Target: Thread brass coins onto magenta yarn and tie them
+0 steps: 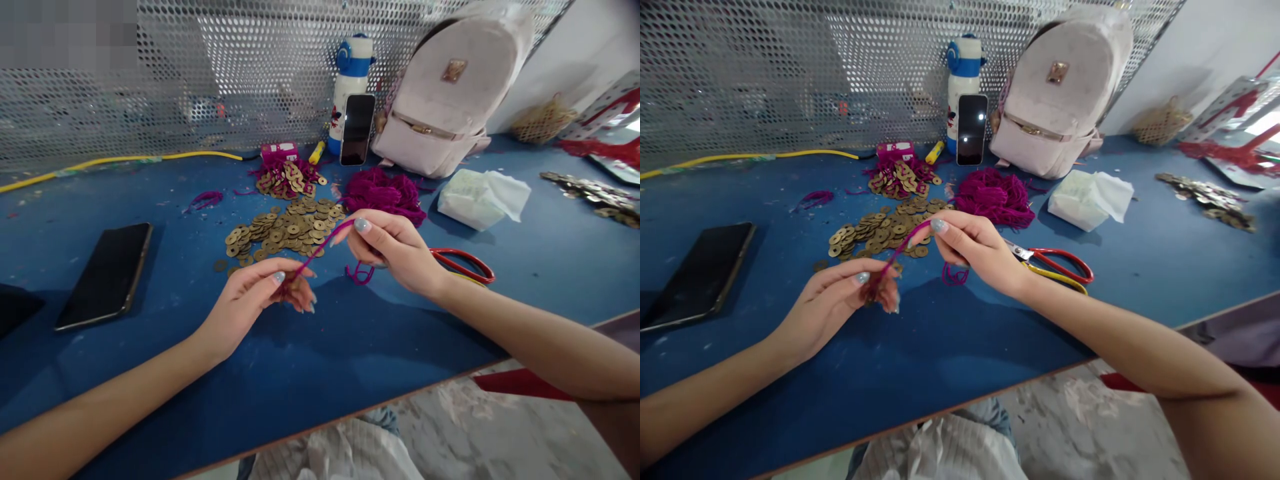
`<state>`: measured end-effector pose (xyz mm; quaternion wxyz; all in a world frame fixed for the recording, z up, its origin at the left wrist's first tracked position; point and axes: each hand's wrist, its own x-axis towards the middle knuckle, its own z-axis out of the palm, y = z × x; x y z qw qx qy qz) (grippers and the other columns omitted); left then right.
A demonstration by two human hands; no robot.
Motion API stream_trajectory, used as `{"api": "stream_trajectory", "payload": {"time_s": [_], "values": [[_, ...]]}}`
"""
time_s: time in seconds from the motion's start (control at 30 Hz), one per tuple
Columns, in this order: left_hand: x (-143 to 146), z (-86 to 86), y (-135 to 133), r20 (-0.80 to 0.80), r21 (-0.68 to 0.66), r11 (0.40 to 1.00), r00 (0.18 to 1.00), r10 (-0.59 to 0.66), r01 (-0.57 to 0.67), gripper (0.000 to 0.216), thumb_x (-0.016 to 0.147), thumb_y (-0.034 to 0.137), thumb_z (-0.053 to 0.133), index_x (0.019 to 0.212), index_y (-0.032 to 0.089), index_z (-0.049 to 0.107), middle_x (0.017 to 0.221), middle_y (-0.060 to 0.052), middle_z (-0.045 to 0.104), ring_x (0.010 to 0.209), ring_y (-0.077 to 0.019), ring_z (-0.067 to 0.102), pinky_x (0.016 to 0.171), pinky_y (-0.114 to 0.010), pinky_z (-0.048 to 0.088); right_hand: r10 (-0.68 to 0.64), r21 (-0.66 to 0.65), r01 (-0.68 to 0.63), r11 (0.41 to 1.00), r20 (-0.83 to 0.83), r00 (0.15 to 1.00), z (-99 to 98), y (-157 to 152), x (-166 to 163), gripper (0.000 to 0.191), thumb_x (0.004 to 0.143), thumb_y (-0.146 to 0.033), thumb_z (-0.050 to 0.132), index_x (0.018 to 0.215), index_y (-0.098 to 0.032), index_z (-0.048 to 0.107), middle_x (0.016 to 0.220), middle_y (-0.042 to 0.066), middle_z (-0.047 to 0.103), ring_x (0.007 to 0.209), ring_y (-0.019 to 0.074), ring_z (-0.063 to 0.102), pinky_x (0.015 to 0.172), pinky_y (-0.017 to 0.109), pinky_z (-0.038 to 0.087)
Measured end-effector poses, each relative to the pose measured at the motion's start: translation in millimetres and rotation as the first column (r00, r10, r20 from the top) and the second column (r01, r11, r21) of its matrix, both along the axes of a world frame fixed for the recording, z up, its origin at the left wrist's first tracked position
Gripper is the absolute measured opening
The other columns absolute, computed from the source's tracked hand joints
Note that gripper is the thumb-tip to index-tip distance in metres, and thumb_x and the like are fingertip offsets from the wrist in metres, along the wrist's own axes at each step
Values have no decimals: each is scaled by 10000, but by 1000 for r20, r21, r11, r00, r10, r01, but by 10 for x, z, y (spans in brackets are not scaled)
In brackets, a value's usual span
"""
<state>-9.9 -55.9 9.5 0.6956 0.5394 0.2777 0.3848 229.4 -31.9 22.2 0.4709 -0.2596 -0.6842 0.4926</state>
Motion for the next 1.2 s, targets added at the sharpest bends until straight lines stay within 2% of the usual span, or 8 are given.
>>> {"api": "stream_trajectory", "payload": {"time_s": [0.1, 0.2, 0.33, 0.5, 0.73, 0.97, 1.07, 1.2], "values": [[3, -16, 11, 74, -98, 995, 997, 7, 0, 267, 911, 261, 594, 1133, 171, 711, 1061, -116, 735, 863, -218, 712, 738, -303, 558, -2, -12, 2, 1000, 4, 1000, -11, 7, 2, 329, 1030, -340, 434, 935, -158, 692, 518, -69, 363, 464, 64, 278, 467, 230, 238], [17, -9, 15, 69, -128, 991, 996, 58, -49, 230, 865, 292, 674, 1058, 183, 732, 979, -81, 726, 796, -173, 687, 703, -264, 548, -15, -19, 15, 1000, -7, 1000, -24, 20, 2, 327, 1032, -336, 432, 904, -163, 678, 513, -71, 357, 466, 63, 278, 473, 229, 241], [45, 18, 7, -71, 21, 992, 989, 128, -127, 131, 752, 161, 771, 865, 176, 705, 737, 5, 630, 644, -97, 591, 615, -196, 500, -59, -45, 57, 997, -44, 997, -42, 43, -2, 331, 1031, -336, 435, 828, -165, 634, 505, -71, 360, 473, 71, 282, 477, 235, 245], [40, 62, 1, -249, 193, 958, 934, 257, -213, 130, 731, 96, 703, 750, 165, 595, 712, 38, 526, 575, -65, 506, 517, -171, 427, -63, -57, 61, 997, -44, 997, -53, 57, -1, 325, 1032, -338, 427, 879, -162, 654, 502, -73, 349, 474, 78, 277, 481, 245, 245], [10, 90, 1, -403, 362, 913, 852, 335, -188, 239, 746, 125, 695, 690, 176, 469, 641, 70, 454, 544, -46, 431, 517, -151, 390, -31, -47, 29, 998, -44, 999, -56, 65, 0, 328, 1026, -348, 439, 887, -163, 672, 497, -75, 358, 461, 73, 276, 476, 241, 244], [1, 58, -12, -370, 322, 931, 882, 291, -172, 31, 873, 180, 607, 882, 176, 577, 613, 45, 608, 507, -88, 598, 515, -192, 479, -6, -42, 4, 999, -47, 999, -54, 55, -4, 334, 1025, -346, 441, 893, -162, 687, 499, -74, 354, 462, 70, 283, 470, 235, 242], [6, 49, 3, -324, 285, 941, 905, 275, -184, 140, 870, 195, 631, 1003, 173, 591, 639, 22, 673, 521, -113, 639, 524, -210, 511, -8, -45, 6, 999, -47, 999, -50, 52, -3, 332, 1028, -338, 439, 896, -164, 690, 502, -72, 353, 468, 72, 286, 483, 242, 246], [19, 71, 11, -275, 239, 945, 918, 286, -223, 157, 815, 194, 687, 947, 162, 610, 619, 15, 680, 507, -129, 651, 507, -222, 521, -14, -54, 11, 998, -49, 999, -54, 57, -2, 332, 1028, -337, 439, 888, -168, 689, 499, -72, 348, 466, 74, 284, 483, 245, 248]]}}
